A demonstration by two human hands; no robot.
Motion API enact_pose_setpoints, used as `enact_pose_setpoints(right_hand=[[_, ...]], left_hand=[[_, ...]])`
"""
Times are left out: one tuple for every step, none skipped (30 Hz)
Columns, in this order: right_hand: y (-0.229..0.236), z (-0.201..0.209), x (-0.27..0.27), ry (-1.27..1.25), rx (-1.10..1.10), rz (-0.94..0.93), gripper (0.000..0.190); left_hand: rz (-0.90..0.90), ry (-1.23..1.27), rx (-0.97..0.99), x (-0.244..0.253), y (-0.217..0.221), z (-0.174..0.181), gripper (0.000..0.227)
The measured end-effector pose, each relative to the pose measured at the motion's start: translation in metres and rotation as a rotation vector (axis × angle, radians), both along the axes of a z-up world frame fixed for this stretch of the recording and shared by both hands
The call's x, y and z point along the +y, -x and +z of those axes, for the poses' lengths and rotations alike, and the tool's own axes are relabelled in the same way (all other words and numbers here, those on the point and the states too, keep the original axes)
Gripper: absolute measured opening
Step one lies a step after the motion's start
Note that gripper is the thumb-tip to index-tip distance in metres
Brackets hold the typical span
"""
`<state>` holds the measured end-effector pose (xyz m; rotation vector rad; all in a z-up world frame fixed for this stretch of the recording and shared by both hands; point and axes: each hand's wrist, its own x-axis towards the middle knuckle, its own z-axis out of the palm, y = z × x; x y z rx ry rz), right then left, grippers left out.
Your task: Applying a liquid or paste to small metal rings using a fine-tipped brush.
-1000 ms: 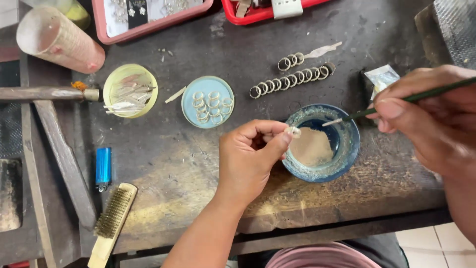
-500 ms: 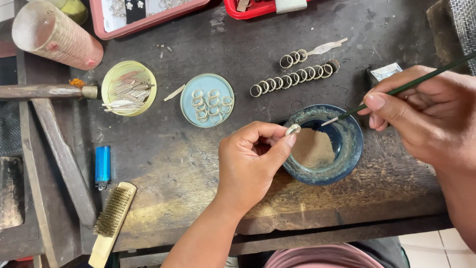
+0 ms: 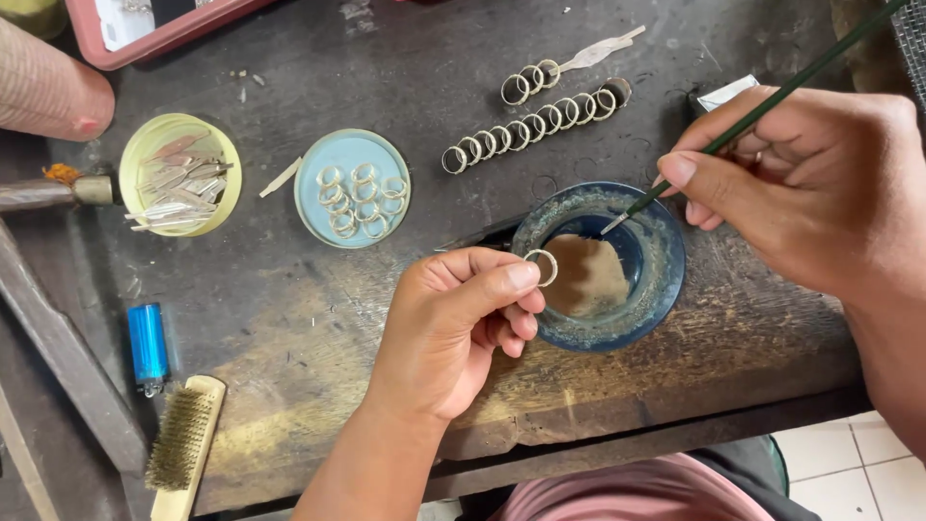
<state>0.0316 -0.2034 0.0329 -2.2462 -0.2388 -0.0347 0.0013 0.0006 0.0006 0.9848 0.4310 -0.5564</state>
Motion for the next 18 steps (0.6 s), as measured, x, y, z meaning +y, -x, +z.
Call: enact_pose_setpoints(right_hand=[[0.0000, 0.0010, 0.0008, 0.025, 0.016, -0.020, 0.006], [0.0000, 0.0020, 0.0016, 0.050, 0.033, -0.040, 0.006], [-0.0005, 0.0018, 0.0020, 0.052, 0.035, -0.043, 0.006], [-0.0008, 0.0017, 0.0023, 0.055, 0.021, -0.028, 0.007], [-0.0012, 0.0017, 0.0029, 0.058, 0.007, -0.013, 0.007], [-0.0019, 0.0012, 0.0022, 0.060, 0.011, -0.014, 0.007], [-0.0025, 0.0006, 0.0016, 0.075, 0.009, 0.000, 0.007], [-0.0031, 0.0000, 0.0011, 0.091, 0.007, 0.014, 0.007], [-0.0035, -0.0002, 0.0009, 0.092, 0.011, 0.014, 0.007], [-0.0037, -0.0003, 0.0006, 0.095, 0.002, 0.024, 0.007], [-0.0043, -0.0003, 0.0005, 0.096, -0.007, 0.036, 0.007], [-0.0044, -0.0002, 0.0011, 0.095, -0.004, 0.036, 0.007], [-0.0044, 0.0000, 0.0016, 0.095, -0.001, 0.034, 0.008], [-0.0042, 0.0003, 0.0021, 0.094, 0.003, 0.032, 0.008], [-0.0039, 0.0008, 0.0029, 0.094, 0.003, 0.032, 0.008], [-0.0036, 0.0014, 0.0038, 0.092, 0.014, 0.012, 0.009], [-0.0031, 0.0019, 0.0049, 0.089, 0.026, -0.006, 0.009], [-0.0035, 0.0010, 0.0041, 0.089, 0.027, -0.005, 0.009]], left_hand=[[0.000, 0.002, 0.013, -0.0001, -0.0003, -0.0002, 0.008], [0.000, 0.003, 0.026, -0.0002, -0.0007, -0.0004, 0.008], [-0.002, 0.005, 0.029, -0.0005, -0.0010, -0.0002, 0.008], [-0.004, -0.006, 0.050, -0.0007, -0.0012, 0.0000, 0.009], [-0.006, -0.017, 0.071, -0.0008, -0.0013, 0.0004, 0.010], [-0.008, -0.015, 0.075, -0.0012, -0.0016, 0.0002, 0.010], [-0.007, -0.024, 0.072, -0.0013, -0.0018, 0.0000, 0.010], [-0.006, -0.033, 0.069, -0.0014, -0.0018, -0.0001, 0.010], [-0.007, -0.032, 0.073, -0.0015, -0.0021, -0.0002, 0.010], [-0.005, -0.033, 0.070, -0.0015, -0.0023, 0.0000, 0.010], [-0.002, -0.035, 0.066, -0.0014, -0.0027, 0.0004, 0.010], [-0.002, -0.036, 0.069, -0.0015, -0.0027, 0.0001, 0.010], [0.001, -0.035, 0.069, -0.0016, -0.0027, -0.0002, 0.010], [0.004, -0.034, 0.070, -0.0017, -0.0026, -0.0004, 0.010], [0.003, -0.034, 0.070, -0.0019, -0.0028, -0.0007, 0.010], [0.003, -0.036, 0.068, -0.0020, -0.0028, -0.0010, 0.011], [0.004, -0.038, 0.068, -0.0020, -0.0025, -0.0011, 0.011], [0.005, -0.038, 0.069, -0.0019, -0.0025, -0.0013, 0.011]])
